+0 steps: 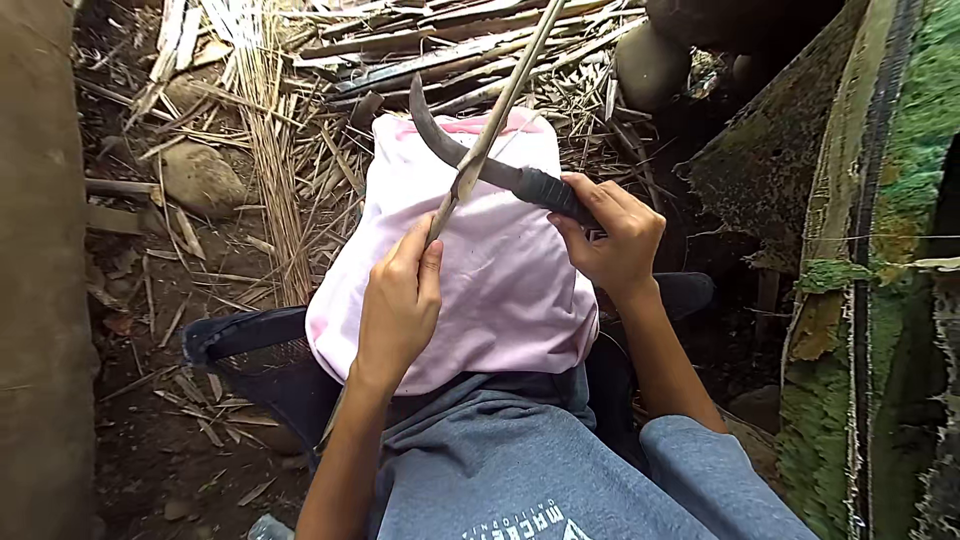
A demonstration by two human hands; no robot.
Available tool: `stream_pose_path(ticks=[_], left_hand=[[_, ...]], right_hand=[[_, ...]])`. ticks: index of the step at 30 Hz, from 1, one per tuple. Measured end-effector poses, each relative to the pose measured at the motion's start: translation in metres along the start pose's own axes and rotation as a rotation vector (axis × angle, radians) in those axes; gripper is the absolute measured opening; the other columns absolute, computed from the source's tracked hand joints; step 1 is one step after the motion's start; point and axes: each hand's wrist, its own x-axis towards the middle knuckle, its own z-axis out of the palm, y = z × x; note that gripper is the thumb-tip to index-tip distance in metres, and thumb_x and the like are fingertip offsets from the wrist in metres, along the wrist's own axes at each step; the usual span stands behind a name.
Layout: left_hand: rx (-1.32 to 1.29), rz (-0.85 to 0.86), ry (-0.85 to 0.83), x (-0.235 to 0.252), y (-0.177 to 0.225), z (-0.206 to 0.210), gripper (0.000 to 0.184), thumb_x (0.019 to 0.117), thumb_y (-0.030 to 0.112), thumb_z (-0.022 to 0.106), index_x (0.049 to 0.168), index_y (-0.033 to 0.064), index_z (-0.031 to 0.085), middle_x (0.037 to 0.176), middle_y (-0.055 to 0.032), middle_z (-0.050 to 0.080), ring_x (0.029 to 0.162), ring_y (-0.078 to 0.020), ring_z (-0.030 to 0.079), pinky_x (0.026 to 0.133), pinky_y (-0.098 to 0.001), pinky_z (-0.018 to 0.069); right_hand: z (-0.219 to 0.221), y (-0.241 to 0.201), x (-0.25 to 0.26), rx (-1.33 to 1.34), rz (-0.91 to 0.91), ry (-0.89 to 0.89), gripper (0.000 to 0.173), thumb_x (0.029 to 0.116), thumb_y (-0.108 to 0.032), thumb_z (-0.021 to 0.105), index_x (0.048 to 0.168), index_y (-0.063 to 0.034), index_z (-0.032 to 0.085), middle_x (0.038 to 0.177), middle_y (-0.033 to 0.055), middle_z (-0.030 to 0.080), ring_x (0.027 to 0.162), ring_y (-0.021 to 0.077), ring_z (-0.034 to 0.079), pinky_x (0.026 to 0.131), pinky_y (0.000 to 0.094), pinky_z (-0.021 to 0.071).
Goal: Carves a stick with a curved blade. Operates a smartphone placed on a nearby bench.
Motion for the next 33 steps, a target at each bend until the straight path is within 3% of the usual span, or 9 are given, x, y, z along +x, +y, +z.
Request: stream_pose_path(ticks=[5,8,14,18,20,22,25,29,33], left_hand=[[0.007,-0.056,0.0,0.018,-0.022,-0.021,0.035,0.1111,0.015,0.04,0.138,0.0021,0.058,0.091,-0.0164,0.065,0.069,-0.0205,0.056,0.063,-0.0373,0.047],[0.004,-0.147,0.037,0.035,-0.042,-0.036,0.037,0.1111,0.017,0.041,0.137,-0.0003,0.06,0.1,-0.0176,0.069,0.081,-0.0201,0.061,0.077,-0.0391,0.0494],[0.098,-0.371,0.188,0.036,-0.075,-0.077,0.04,0.111,0.018,0.043,0.143,-0.0015,0.055,0.115,-0.0292,0.067,0.102,-0.0412,0.066,0.092,-0.0603,0.0481],[0.094,-0.403,0.385,0.026,-0.082,-0.097,0.041,0.1067,0.016,0.054,0.144,-0.002,0.056,0.126,-0.0269,0.067,0.114,-0.0385,0.067,0.102,-0.0555,0.0481],[0.078,-0.352,0.45,0.022,-0.078,-0.101,0.041,0.1055,0.016,0.056,0.143,-0.0009,0.058,0.123,-0.0252,0.069,0.106,-0.0341,0.069,0.097,-0.0505,0.0519],[0.064,-0.262,0.491,0.015,-0.07,-0.1,0.04,0.1044,0.015,0.058,0.142,0.0011,0.059,0.114,-0.0222,0.071,0.088,-0.0265,0.069,0.081,-0.0418,0.0553],[-0.009,-0.129,0.47,0.003,-0.056,-0.093,0.041,0.1028,0.013,0.062,0.142,0.003,0.058,0.102,-0.0179,0.07,0.065,-0.017,0.058,0.059,-0.0308,0.0506],[-0.145,-0.09,0.448,0.001,-0.044,-0.09,0.038,0.1011,0.011,0.063,0.139,0.0026,0.061,0.096,-0.0082,0.07,0.056,0.0013,0.05,0.052,-0.0136,0.0425],[-0.192,0.003,0.453,-0.002,-0.039,-0.094,0.036,0.0988,0.007,0.064,0.133,-0.0028,0.064,0.095,-0.0047,0.069,0.06,0.0086,0.049,0.055,-0.0072,0.0407]], right_hand=[[0.021,0.016,0.061,-0.012,0.058,-0.026,0.035,0.0989,-0.026,0.064,0.127,-0.0053,0.073,0.101,0.0196,0.074,0.084,0.0368,0.072,0.067,0.0541,0.0532],[0.034,0.027,0.115,-0.062,0.126,-0.093,0.039,0.101,-0.032,0.059,0.131,-0.0105,0.071,0.109,0.0195,0.074,0.094,0.0403,0.072,0.074,0.0615,0.0515],[0.033,0.02,0.221,-0.129,0.365,-0.213,0.048,0.1046,-0.045,0.048,0.137,-0.0137,0.065,0.123,0.0192,0.07,0.115,0.0401,0.066,0.096,0.0633,0.0462],[0.032,-0.016,0.194,0.191,0.058,-0.207,0.043,0.1038,-0.033,0.054,0.132,-0.0028,0.066,0.113,0.0237,0.071,0.101,0.0377,0.069,0.09,0.0589,0.0517],[0.038,-0.038,0.156,0.314,-0.135,-0.26,0.039,0.1008,-0.026,0.059,0.13,-0.0006,0.068,0.11,0.0238,0.072,0.096,0.0386,0.072,0.084,0.0613,0.0547],[0.041,-0.055,0.121,0.35,-0.255,-0.289,0.038,0.0983,-0.02,0.063,0.13,-0.0009,0.068,0.105,0.0219,0.073,0.088,0.0382,0.072,0.073,0.0588,0.0564],[0.052,-0.06,0.097,0.373,-0.327,-0.22,0.036,0.0942,-0.019,0.066,0.125,-0.0007,0.071,0.1,0.018,0.075,0.08,0.0324,0.073,0.065,0.0515,0.0572],[0.051,-0.051,0.093,0.406,-0.37,-0.145,0.036,0.092,-0.018,0.066,0.121,0.0022,0.072,0.098,0.0176,0.075,0.082,0.0284,0.073,0.068,0.0457,0.0581],[0.043,-0.042,0.095,0.418,-0.405,-0.121,0.035,0.0922,-0.02,0.065,0.118,0.0022,0.074,0.097,0.0179,0.074,0.084,0.0255,0.072,0.072,0.0406,0.057]])
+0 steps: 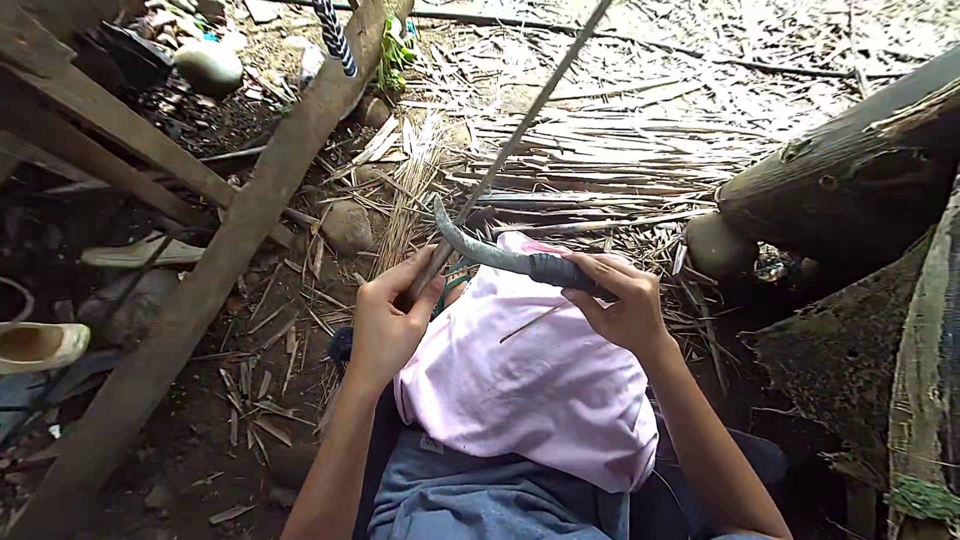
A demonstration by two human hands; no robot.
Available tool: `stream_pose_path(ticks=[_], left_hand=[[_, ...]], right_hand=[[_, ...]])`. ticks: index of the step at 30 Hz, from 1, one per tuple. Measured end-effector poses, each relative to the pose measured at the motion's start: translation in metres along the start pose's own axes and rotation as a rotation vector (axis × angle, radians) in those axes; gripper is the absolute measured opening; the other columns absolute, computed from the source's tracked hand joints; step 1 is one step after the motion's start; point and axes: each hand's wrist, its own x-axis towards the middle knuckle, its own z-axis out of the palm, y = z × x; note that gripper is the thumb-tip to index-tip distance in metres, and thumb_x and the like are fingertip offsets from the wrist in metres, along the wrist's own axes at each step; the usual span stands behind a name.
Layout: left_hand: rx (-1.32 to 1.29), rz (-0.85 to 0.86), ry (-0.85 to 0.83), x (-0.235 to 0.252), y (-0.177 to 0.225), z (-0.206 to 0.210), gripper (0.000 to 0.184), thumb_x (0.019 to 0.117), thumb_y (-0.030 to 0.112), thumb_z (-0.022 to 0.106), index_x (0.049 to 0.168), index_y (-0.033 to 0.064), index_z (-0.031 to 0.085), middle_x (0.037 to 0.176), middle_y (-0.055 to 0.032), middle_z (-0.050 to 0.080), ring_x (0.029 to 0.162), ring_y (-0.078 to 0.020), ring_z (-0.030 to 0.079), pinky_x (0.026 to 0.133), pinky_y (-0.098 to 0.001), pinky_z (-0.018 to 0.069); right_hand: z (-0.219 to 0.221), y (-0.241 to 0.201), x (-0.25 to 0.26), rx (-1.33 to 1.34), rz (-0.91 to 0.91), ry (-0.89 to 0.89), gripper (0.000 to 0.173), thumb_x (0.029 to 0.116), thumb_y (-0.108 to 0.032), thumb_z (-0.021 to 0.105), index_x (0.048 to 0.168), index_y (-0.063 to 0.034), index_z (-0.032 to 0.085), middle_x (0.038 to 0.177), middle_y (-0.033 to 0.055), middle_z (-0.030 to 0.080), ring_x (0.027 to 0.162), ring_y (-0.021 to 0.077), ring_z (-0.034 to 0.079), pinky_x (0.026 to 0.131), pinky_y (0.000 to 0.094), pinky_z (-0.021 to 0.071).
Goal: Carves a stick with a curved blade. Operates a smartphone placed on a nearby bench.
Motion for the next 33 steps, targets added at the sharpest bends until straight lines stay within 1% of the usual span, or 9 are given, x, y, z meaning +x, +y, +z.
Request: stream_pose_path(ticks=[4,11,14,18,19,22,25,29,33], left_hand=[[0.03,0.051,-0.017,-0.003,0.005,0.002,0.034,0.0963,0.008,0.066,0.128,-0.0035,0.067,0.094,-0.0034,0.07,0.063,0.009,0.049,0.058,-0.007,0.041],[0.219,0.077,-0.046,-0.008,0.008,0.009,0.032,0.0983,0.016,0.063,0.127,0.0028,0.071,0.087,-0.0026,0.069,0.064,-0.0007,0.052,0.057,-0.0163,0.0422],[0.208,0.044,-0.115,-0.008,0.002,0.001,0.032,0.0977,0.015,0.065,0.127,0.0035,0.07,0.091,-0.0032,0.071,0.065,0.0003,0.054,0.059,-0.0166,0.0431],[0.196,-0.125,-0.15,-0.002,-0.009,-0.015,0.035,0.0993,0.008,0.064,0.134,0.0009,0.065,0.091,-0.0084,0.07,0.063,-0.0033,0.051,0.059,-0.0221,0.0438],[0.18,-0.18,-0.139,-0.001,-0.009,-0.018,0.035,0.1009,0.008,0.063,0.135,-0.0001,0.064,0.091,-0.0097,0.07,0.064,-0.0045,0.052,0.06,-0.0236,0.0444],[0.011,-0.282,-0.119,-0.001,-0.007,-0.016,0.034,0.1047,0.008,0.054,0.137,0.0003,0.061,0.076,0.0004,0.058,0.056,0.0015,0.045,0.053,-0.0148,0.0395],[-0.372,-0.319,-0.188,-0.004,0.002,-0.005,0.032,0.1042,0.004,0.041,0.127,0.0044,0.064,0.064,0.0105,0.047,0.048,0.0056,0.039,0.046,-0.0091,0.0339],[-0.665,-0.302,-0.328,-0.012,0.008,0.003,0.028,0.1039,0.011,0.037,0.097,0.0209,0.062,0.059,0.0154,0.042,0.045,0.009,0.033,0.042,-0.0063,0.0289],[-0.691,-0.27,-0.348,-0.013,0.009,0.006,0.028,0.1032,0.011,0.037,0.095,0.0212,0.062,0.058,0.0149,0.041,0.044,0.0086,0.033,0.042,-0.0065,0.0282]], right_hand=[[-0.008,0.002,0.002,-0.073,-0.012,0.029,0.035,0.0914,-0.022,0.065,0.117,-0.0007,0.075,0.093,0.0165,0.074,0.079,0.0256,0.071,0.067,0.0424,0.0552],[-0.021,0.006,-0.004,-0.268,0.033,0.154,0.035,0.0942,-0.022,0.063,0.119,-0.0009,0.074,0.088,0.0179,0.072,0.073,0.0302,0.068,0.061,0.045,0.052],[-0.037,0.028,-0.001,-0.293,0.211,0.185,0.037,0.1,-0.022,0.063,0.127,0.0025,0.068,0.103,0.0243,0.072,0.086,0.0377,0.072,0.073,0.054,0.0566],[-0.063,0.07,0.016,-0.33,0.476,0.298,0.041,0.1026,-0.025,0.061,0.131,0.0041,0.066,0.113,0.0296,0.071,0.099,0.0447,0.07,0.088,0.0623,0.0518],[-0.068,0.069,0.02,-0.33,0.504,0.313,0.042,0.103,-0.026,0.06,0.132,0.0029,0.065,0.113,0.0296,0.071,0.099,0.0449,0.07,0.088,0.0635,0.0506],[-0.064,0.035,0.016,-0.251,0.349,0.237,0.04,0.105,-0.025,0.059,0.134,0.0026,0.062,0.112,0.0259,0.069,0.094,0.0367,0.07,0.083,0.0537,0.0561],[-0.034,-0.001,0.002,-0.108,0.08,0.088,0.038,0.0923,-0.02,0.065,0.121,0.0054,0.071,0.099,0.0203,0.073,0.084,0.0283,0.072,0.074,0.0458,0.0581],[-0.006,-0.014,-0.015,0.023,-0.041,0.042,0.035,0.0918,-0.026,0.066,0.113,0.0008,0.075,0.087,0.0131,0.073,0.076,0.0186,0.069,0.068,0.0337,0.0553],[-0.007,-0.012,-0.017,-0.008,-0.051,0.09,0.035,0.0924,-0.026,0.065,0.114,-0.0002,0.075,0.088,0.0133,0.073,0.077,0.0197,0.069,0.067,0.0346,0.0541]])
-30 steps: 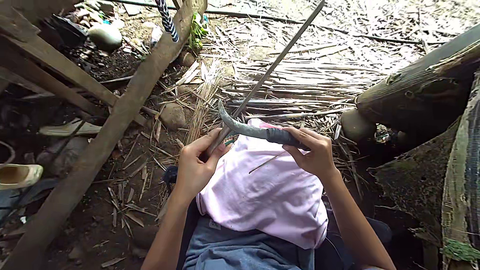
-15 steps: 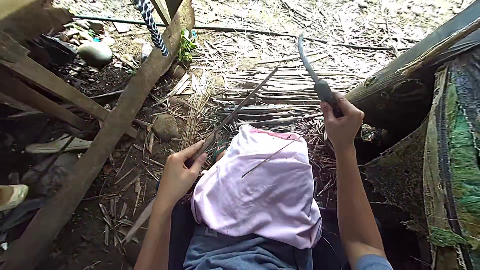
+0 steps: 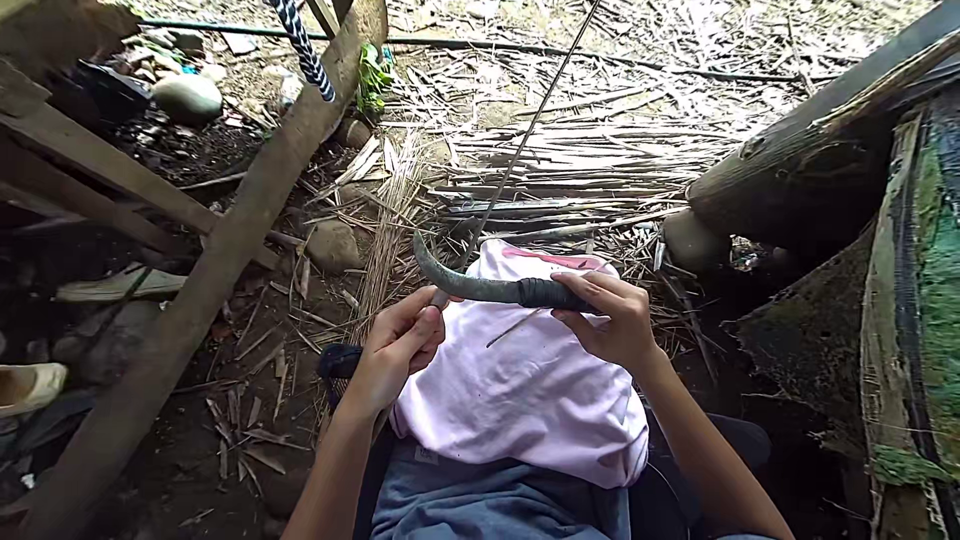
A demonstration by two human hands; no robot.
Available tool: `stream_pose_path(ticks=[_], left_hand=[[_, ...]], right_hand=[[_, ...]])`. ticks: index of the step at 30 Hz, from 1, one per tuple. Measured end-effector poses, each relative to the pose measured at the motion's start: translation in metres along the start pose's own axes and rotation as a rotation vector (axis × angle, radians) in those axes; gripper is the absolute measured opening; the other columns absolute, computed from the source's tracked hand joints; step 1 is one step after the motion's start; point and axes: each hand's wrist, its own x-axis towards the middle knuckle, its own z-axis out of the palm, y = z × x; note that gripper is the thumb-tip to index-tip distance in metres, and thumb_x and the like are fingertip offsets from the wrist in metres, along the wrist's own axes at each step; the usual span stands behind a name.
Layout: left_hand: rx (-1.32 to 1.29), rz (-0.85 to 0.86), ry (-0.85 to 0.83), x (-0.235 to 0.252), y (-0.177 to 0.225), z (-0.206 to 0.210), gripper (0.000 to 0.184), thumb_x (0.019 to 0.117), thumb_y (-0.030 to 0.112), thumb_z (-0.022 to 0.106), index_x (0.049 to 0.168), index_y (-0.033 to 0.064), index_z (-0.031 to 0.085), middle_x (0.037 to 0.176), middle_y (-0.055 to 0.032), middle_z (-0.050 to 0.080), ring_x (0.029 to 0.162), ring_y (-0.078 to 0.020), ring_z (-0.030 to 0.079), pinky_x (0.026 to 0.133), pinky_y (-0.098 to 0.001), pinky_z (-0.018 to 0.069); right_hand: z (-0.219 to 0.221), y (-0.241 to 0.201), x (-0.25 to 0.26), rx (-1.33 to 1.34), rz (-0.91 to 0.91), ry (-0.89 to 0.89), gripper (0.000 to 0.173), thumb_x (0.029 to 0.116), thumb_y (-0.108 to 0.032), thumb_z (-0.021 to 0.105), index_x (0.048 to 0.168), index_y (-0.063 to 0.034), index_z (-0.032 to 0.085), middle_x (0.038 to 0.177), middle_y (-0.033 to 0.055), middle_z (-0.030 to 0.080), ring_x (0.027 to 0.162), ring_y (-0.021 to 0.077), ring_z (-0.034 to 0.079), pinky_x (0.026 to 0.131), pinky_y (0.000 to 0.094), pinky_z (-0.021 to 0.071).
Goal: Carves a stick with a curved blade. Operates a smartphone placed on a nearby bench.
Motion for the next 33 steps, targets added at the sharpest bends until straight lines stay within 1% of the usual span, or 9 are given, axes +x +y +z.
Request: stream_pose_path(ticks=[2,4,7,11,17,21,26,30,33], left_hand=[[-0.004,0.002,0.0,0.001,0.001,0.001,0.029,0.1036,0.01,0.036,0.102,0.0187,0.064,0.059,0.0148,0.041,0.045,0.0088,0.033,0.042,-0.0062,0.0283],[-0.009,0.0,0.0,0.0,0.0,0.001,0.034,0.104,0.009,0.033,0.115,0.0143,0.065,0.059,0.0149,0.04,0.045,0.0088,0.032,0.042,-0.0064,0.0278],[-0.009,-0.007,-0.003,0.0,0.0,0.0,0.033,0.1037,0.01,0.034,0.115,0.0143,0.064,0.059,0.0145,0.039,0.044,0.0085,0.032,0.042,-0.0064,0.0274],[-0.046,-0.001,-0.043,-0.001,-0.001,0.001,0.029,0.104,0.013,0.038,0.109,0.0172,0.066,0.058,0.015,0.04,0.044,0.0088,0.033,0.042,-0.0064,0.0277],[-0.009,0.03,-0.088,-0.003,-0.003,0.003,0.027,0.1042,0.013,0.04,0.112,0.0165,0.066,0.06,0.0157,0.04,0.046,0.0095,0.033,0.043,-0.0062,0.0277],[0.098,0.048,-0.056,-0.003,-0.003,0.002,0.031,0.1021,0.009,0.039,0.117,0.0151,0.065,0.06,0.0157,0.039,0.046,0.0093,0.032,0.043,-0.0065,0.0274],[0.148,0.046,-0.054,-0.002,-0.005,0.004,0.031,0.1023,0.008,0.038,0.118,0.0144,0.064,0.061,0.0159,0.039,0.047,0.0094,0.032,0.044,-0.0066,0.0278],[-0.025,-0.061,-0.105,0.001,-0.005,0.004,0.03,0.1049,0.013,0.034,0.112,0.0161,0.063,0.059,0.0151,0.038,0.044,0.0088,0.031,0.042,-0.0066,0.0266],[-0.127,-0.152,-0.136,0.005,-0.006,0.003,0.029,0.1062,0.017,0.033,0.111,0.0169,0.062,0.058,0.0148,0.04,0.042,0.0088,0.032,0.041,-0.0063,0.0281]], right_hand=[[-0.003,0.002,0.0,0.012,-0.01,0.014,0.035,0.093,-0.026,0.066,0.113,0.0006,0.075,0.088,0.0138,0.073,0.077,0.0181,0.068,0.068,0.0324,0.054],[-0.007,0.002,-0.001,0.065,-0.014,0.029,0.036,0.0938,-0.025,0.066,0.114,0.0029,0.074,0.088,0.0144,0.072,0.079,0.0132,0.067,0.073,0.0251,0.0542],[-0.013,0.0,-0.003,0.111,0.001,0.022,0.037,0.0945,-0.026,0.067,0.115,0.0036,0.073,0.09,0.0137,0.072,0.082,0.0084,0.066,0.078,0.0197,0.0532],[-0.012,0.001,-0.006,0.096,0.035,-0.02,0.037,0.0928,-0.027,0.066,0.113,0.0026,0.074,0.083,0.0114,0.071,0.073,0.0103,0.065,0.068,0.0238,0.0524],[-0.008,-0.001,-0.006,0.119,0.059,-0.031,0.037,0.0916,-0.024,0.065,0.114,0.004,0.074,0.086,0.0117,0.072,0.078,0.0095,0.066,0.073,0.0226,0.0538],[-0.006,-0.003,-0.006,0.095,0.069,-0.023,0.036,0.0921,-0.024,0.064,0.114,0.003,0.074,0.084,0.0117,0.071,0.075,0.0121,0.066,0.068,0.026,0.0533],[-0.004,-0.004,-0.005,0.037,0.079,-0.014,0.037,0.0915,-0.023,0.065,0.115,0.003,0.074,0.085,0.0133,0.072,0.073,0.0169,0.067,0.066,0.0309,0.0538],[-0.007,-0.001,-0.004,-0.104,0.019,0.03,0.035,0.0914,-0.024,0.065,0.114,0.0009,0.075,0.087,0.0153,0.073,0.075,0.0244,0.069,0.065,0.0392,0.0539],[-0.011,0.003,-0.002,-0.223,-0.034,0.065,0.034,0.0925,-0.024,0.064,0.114,-0.0003,0.076,0.088,0.0148,0.073,0.075,0.0249,0.068,0.066,0.0379,0.0529]])
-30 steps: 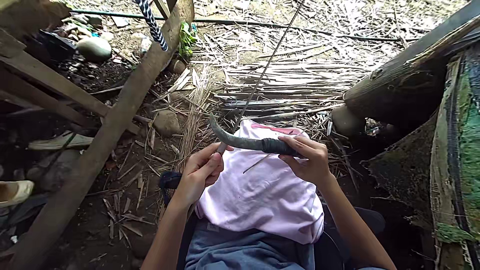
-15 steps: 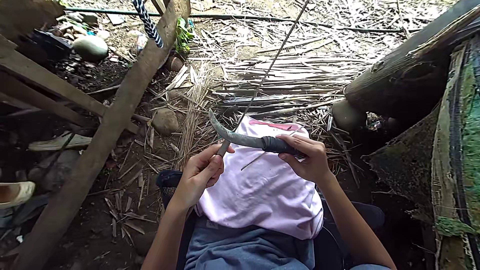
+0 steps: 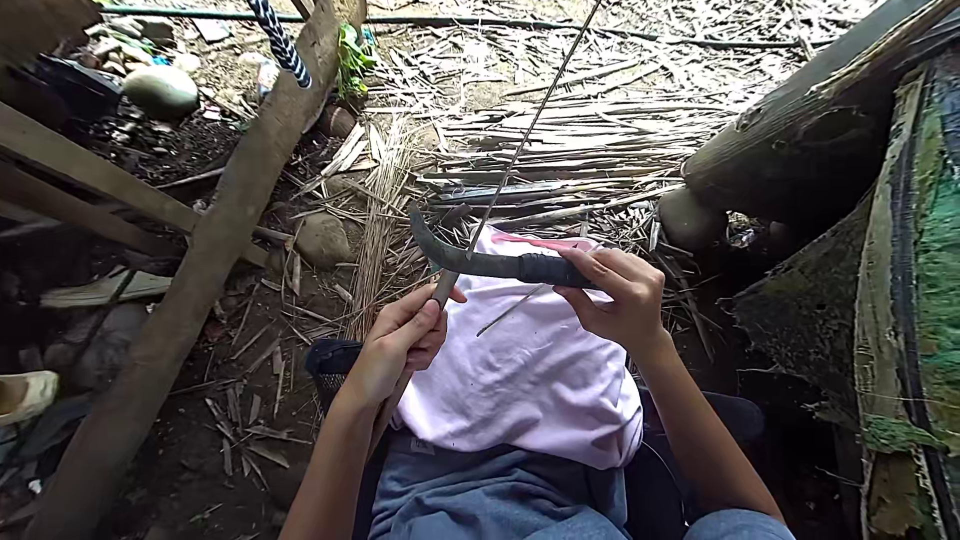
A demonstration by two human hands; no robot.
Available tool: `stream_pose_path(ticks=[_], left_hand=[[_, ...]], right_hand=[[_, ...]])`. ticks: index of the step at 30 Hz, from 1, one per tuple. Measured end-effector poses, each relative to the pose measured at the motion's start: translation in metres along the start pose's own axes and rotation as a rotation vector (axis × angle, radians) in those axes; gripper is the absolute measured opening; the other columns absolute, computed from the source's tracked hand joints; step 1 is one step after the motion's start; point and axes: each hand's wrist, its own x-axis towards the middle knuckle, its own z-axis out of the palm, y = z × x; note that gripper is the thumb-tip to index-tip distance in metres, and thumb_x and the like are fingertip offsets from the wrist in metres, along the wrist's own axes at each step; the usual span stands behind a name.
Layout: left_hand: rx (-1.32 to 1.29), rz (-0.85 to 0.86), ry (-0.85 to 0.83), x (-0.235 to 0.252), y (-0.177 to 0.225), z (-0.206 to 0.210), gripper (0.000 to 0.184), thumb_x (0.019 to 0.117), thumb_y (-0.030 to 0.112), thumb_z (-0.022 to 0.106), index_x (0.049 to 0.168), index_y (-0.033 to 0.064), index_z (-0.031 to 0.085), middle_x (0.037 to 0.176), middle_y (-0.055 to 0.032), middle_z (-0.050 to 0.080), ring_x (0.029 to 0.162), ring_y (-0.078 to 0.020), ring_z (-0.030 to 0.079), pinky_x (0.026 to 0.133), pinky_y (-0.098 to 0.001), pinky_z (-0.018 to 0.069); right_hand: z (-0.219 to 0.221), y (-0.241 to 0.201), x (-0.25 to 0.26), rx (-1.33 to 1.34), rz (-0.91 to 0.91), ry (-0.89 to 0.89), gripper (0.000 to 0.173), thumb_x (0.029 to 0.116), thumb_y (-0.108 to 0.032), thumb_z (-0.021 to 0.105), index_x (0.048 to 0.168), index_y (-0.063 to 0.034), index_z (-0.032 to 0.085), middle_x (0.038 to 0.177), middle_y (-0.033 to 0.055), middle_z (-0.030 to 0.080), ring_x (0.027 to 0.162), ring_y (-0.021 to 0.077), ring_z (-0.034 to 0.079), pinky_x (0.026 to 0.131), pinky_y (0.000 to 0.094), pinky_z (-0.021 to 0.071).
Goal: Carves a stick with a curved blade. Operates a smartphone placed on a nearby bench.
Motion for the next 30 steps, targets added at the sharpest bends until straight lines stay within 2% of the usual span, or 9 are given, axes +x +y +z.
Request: stream_pose_path(ticks=[4,8,12,15,17,21,23,26,30], left_hand=[[0.001,-0.03,0.016,0.003,-0.002,-0.002,0.032,0.1066,0.015,0.031,0.114,0.014,0.062,0.058,0.0135,0.04,0.042,0.0079,0.032,0.041,-0.0068,0.0279],[0.045,-0.061,0.072,0.006,-0.002,-0.006,0.033,0.1078,0.013,0.029,0.116,0.0108,0.061,0.058,0.012,0.039,0.041,0.0071,0.031,0.039,-0.007,0.0273],[0.086,-0.064,0.145,0.008,-0.002,-0.017,0.033,0.1088,0.012,0.029,0.114,0.0109,0.062,0.058,0.0106,0.038,0.041,0.006,0.03,0.039,-0.0077,0.0277],[0.114,-0.057,0.201,0.009,-0.001,-0.025,0.034,0.1103,0.012,0.028,0.115,0.0112,0.062,0.056,0.0102,0.037,0.039,0.0052,0.029,0.038,-0.0084,0.0272],[0.121,-0.059,0.213,0.008,-0.001,-0.03,0.034,0.1105,0.012,0.028,0.115,0.0107,0.062,0.056,0.0099,0.035,0.039,0.005,0.028,0.037,-0.0086,0.0259],[0.147,-0.081,0.248,0.005,0.0,-0.035,0.035,0.1107,0.011,0.027,0.116,0.0093,0.062,0.056,0.0095,0.036,0.039,0.0049,0.028,0.037,-0.0087,0.0258],[0.215,-0.075,0.32,0.003,0.001,-0.035,0.035,0.1108,0.009,0.028,0.12,0.0076,0.061,0.058,0.0085,0.037,0.04,0.0039,0.029,0.038,-0.009,0.0262],[0.457,0.025,0.424,0.002,0.0,-0.035,0.03,0.1101,0.008,0.039,0.13,0.0059,0.061,0.063,0.0078,0.044,0.044,0.004,0.034,0.041,-0.0099,0.0293],[0.666,0.106,0.488,0.003,-0.001,-0.029,0.034,0.1081,0.013,0.05,0.14,0.0069,0.06,0.073,0.0033,0.054,0.05,0.0025,0.04,0.046,-0.0128,0.0333]], right_hand=[[-0.001,0.007,0.003,-0.085,0.006,0.024,0.033,0.0933,-0.023,0.065,0.114,-0.0006,0.076,0.089,0.016,0.073,0.073,0.0273,0.067,0.061,0.04,0.0502],[0.005,0.023,0.014,-0.077,0.066,0.025,0.032,0.0941,-0.022,0.065,0.116,-0.001,0.076,0.087,0.0178,0.073,0.072,0.0304,0.069,0.061,0.0427,0.0521],[0.014,0.047,0.036,-0.074,0.138,-0.017,0.034,0.0958,-0.023,0.064,0.121,-0.0022,0.075,0.092,0.0209,0.074,0.075,0.0362,0.071,0.061,0.0511,0.0523],[0.02,0.065,0.059,-0.078,0.195,-0.058,0.036,0.0974,-0.025,0.063,0.124,-0.0039,0.073,0.101,0.0222,0.075,0.081,0.0399,0.072,0.064,0.0568,0.0529],[0.021,0.078,0.075,-0.087,0.269,-0.098,0.036,0.0992,-0.027,0.062,0.127,-0.0055,0.072,0.105,0.0231,0.074,0.088,0.0426,0.072,0.07,0.0613,0.0526],[0.016,0.1,0.104,-0.132,0.452,-0.128,0.043,0.1021,-0.031,0.058,0.134,-0.0047,0.067,0.116,0.0238,0.072,0.104,0.0438,0.069,0.087,0.0639,0.0498],[0.008,0.108,0.109,-0.159,0.516,-0.078,0.045,0.1028,-0.035,0.056,0.135,-0.0061,0.067,0.117,0.0225,0.072,0.106,0.041,0.069,0.09,0.0619,0.0493],[0.001,0.086,0.098,-0.134,0.405,-0.015,0.042,0.1029,-0.031,0.057,0.13,-0.0015,0.069,0.111,0.0239,0.073,0.099,0.0398,0.071,0.084,0.0594,0.0524],[0.009,0.021,0.052,0.037,0.114,-0.132,0.035,0.0952,-0.022,0.065,0.123,-0.0011,0.073,0.093,0.0209,0.073,0.078,0.0362,0.071,0.064,0.0533,0.0549]])
